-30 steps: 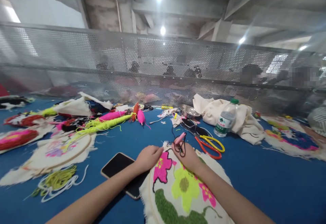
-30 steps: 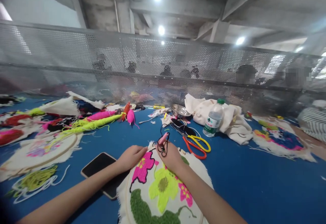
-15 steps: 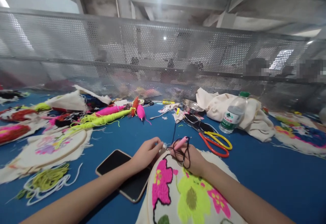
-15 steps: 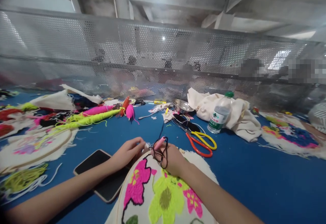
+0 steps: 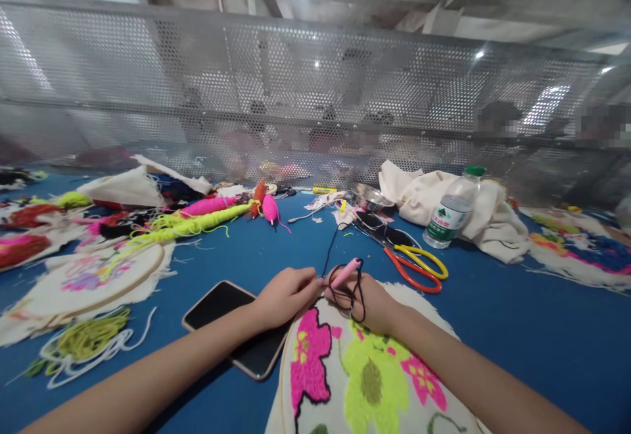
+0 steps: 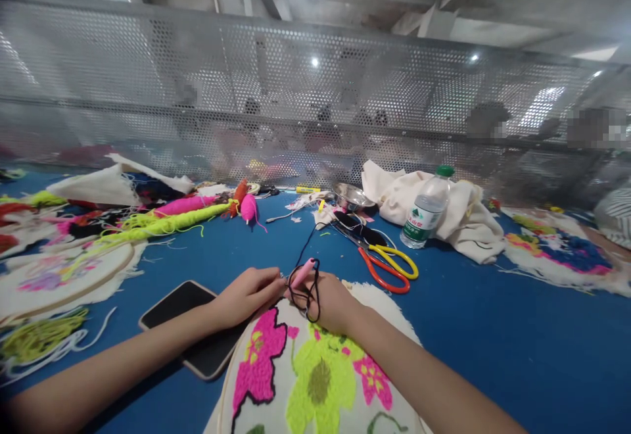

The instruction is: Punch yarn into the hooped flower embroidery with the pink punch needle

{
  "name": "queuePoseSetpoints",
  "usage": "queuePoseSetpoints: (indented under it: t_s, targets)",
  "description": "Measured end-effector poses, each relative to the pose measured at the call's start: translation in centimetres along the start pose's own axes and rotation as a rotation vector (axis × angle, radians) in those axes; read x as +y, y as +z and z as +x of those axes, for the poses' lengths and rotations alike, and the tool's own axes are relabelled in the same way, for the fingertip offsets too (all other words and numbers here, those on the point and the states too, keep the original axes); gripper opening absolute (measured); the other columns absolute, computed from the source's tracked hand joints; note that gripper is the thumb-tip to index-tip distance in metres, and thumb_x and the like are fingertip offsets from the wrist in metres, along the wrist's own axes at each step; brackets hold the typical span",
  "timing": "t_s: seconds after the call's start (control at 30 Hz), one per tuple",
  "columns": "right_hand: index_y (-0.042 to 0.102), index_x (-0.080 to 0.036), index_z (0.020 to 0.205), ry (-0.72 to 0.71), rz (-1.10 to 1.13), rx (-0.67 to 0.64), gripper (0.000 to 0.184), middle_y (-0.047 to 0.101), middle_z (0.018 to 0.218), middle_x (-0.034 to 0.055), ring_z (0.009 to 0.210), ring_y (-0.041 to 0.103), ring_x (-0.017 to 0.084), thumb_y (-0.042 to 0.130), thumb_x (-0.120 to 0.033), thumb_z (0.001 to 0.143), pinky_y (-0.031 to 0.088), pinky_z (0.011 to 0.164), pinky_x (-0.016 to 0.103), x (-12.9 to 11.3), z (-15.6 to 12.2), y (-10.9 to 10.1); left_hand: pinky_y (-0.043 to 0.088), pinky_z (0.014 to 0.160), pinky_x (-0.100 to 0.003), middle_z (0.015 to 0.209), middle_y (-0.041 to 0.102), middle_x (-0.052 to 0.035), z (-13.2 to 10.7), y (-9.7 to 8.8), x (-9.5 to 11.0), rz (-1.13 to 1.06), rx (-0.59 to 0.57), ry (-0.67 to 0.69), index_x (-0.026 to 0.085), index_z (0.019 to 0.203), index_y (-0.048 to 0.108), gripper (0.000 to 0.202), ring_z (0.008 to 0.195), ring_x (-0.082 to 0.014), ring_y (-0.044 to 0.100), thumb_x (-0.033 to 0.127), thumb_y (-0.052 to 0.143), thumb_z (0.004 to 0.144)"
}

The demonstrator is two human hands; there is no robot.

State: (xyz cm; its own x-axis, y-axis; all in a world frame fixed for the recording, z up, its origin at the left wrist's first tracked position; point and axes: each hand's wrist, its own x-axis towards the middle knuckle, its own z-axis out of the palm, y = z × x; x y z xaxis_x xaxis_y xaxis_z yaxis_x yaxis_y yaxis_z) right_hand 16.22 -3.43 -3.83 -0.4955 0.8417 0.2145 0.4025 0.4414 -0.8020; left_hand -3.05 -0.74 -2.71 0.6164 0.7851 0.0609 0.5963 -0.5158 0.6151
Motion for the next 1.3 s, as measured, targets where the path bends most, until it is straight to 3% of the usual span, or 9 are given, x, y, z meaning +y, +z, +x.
queuePoseSetpoints:
  t_s: [0.2,0.37,0.63,0.73,0.8,0.87,0.97,1.1,1.3]
  targets:
    - [0.054,-0.019,0.083,-0.023,-0.026,0.018,0.014,0.056,0.075,0.0008,0.069,0.053,0.014,0.051,-0.032,0.087,0.042,0.066,0.024,0.1,-0.1,0.1,0.025,0.053,-0.025,0.056,0.047,0.0032,-0.2,-0.1,0.2,0.126,0.01,-0.03,0.02,0.065,0.04,0.034,0.054,-0.0128,0.046,0.04,0.031,0.091]
    - [0.054,-0.019,0.081,0.022,-0.007,0.032,0.014,0.058,0.079,0.0022,0.071,0.053,0.014,0.055,-0.032,0.085,0.042,0.066,0.024,0.3,-0.1,0.1,0.024,0.054,-0.027,0.068,0.061,0.0002,-0.6,0.1,0.6,0.396,0.101,-0.185,0.024,0.087,0.05,0.017,0.064,-0.0192,0.058,0.03,0.034,0.087]
    - [0.056,-0.017,0.084,0.045,0.029,0.018,0.017,0.06,0.082,0.0039,0.074,0.055,0.016,0.056,-0.034,0.084,0.043,0.069,0.025,0.5,0.0,0.1,0.036,0.058,-0.026,0.076,0.065,0.0,0.0,-1.4,-0.2,0.344,-0.023,-0.172,0.023,0.091,0.053,0.016,0.071,-0.018,0.061,0.025,0.039,0.083]
    - [0.056,-0.017,0.083,0.065,0.051,0.017,0.018,0.059,0.08,0.0036,0.072,0.055,0.015,0.056,-0.036,0.084,0.043,0.067,0.025,0.5,0.0,0.1,0.041,0.064,-0.031,0.086,0.066,-0.008,-1.8,-3.1,1.1,0.627,-0.034,-0.277,0.019,0.091,0.058,0.021,0.081,-0.0245,0.061,0.03,0.042,0.085]
    - [0.056,-0.017,0.083,0.064,0.065,0.012,0.019,0.058,0.08,0.0032,0.072,0.054,0.015,0.056,-0.036,0.084,0.042,0.066,0.024,0.3,-0.1,0.1,0.043,0.071,-0.038,0.093,0.065,-0.0135,-4.1,-3.5,2.3,0.846,0.111,-0.406,0.015,0.095,0.061,0.028,0.092,-0.0314,0.058,0.033,0.041,0.086]
    - [0.056,-0.018,0.083,0.063,0.062,0.007,0.018,0.056,0.077,0.0019,0.07,0.053,0.014,0.055,-0.035,0.085,0.041,0.064,0.024,0.2,-0.1,0.1,0.044,0.072,-0.042,0.098,0.065,-0.0129,-6.7,-3.0,3.1,0.843,0.181,-0.456,0.02,0.111,0.06,0.041,0.095,-0.0331,0.057,0.045,0.037,0.088]
    - [0.054,-0.018,0.081,0.054,0.039,0.015,0.018,0.054,0.073,0.0007,0.067,0.051,0.014,0.055,-0.035,0.085,0.04,0.064,0.024,0.1,-0.1,0.2,0.043,0.083,-0.05,0.126,0.056,-0.0128,-9.4,-1.1,2.5,0.742,0.133,-0.409,0.03,0.131,0.049,0.057,0.11,-0.0373,0.052,0.06,0.039,0.084]
    - [0.053,-0.018,0.08,0.045,0.066,0.018,0.019,0.054,0.076,0.0015,0.068,0.051,0.014,0.054,-0.036,0.085,0.041,0.065,0.024,0.2,-0.1,0.3,0.023,0.101,-0.063,0.146,0.036,-0.0099,-9.5,-0.3,-0.6,0.694,0.067,-0.301,0.031,0.136,0.042,0.055,0.133,-0.043,0.025,0.056,0.03,0.089]
    - [0.053,-0.018,0.081,0.076,0.09,0.024,0.021,0.051,0.069,0.0001,0.064,0.047,0.013,0.056,-0.038,0.083,0.038,0.056,0.021,0.2,-0.1,0.5,0.023,0.112,-0.044,0.148,0.034,-0.0045,-6.3,-3.9,-4.3,0.463,-0.109,0.116,0.026,0.134,0.043,0.047,0.139,-0.0239,0.021,0.044,0.028,0.094]
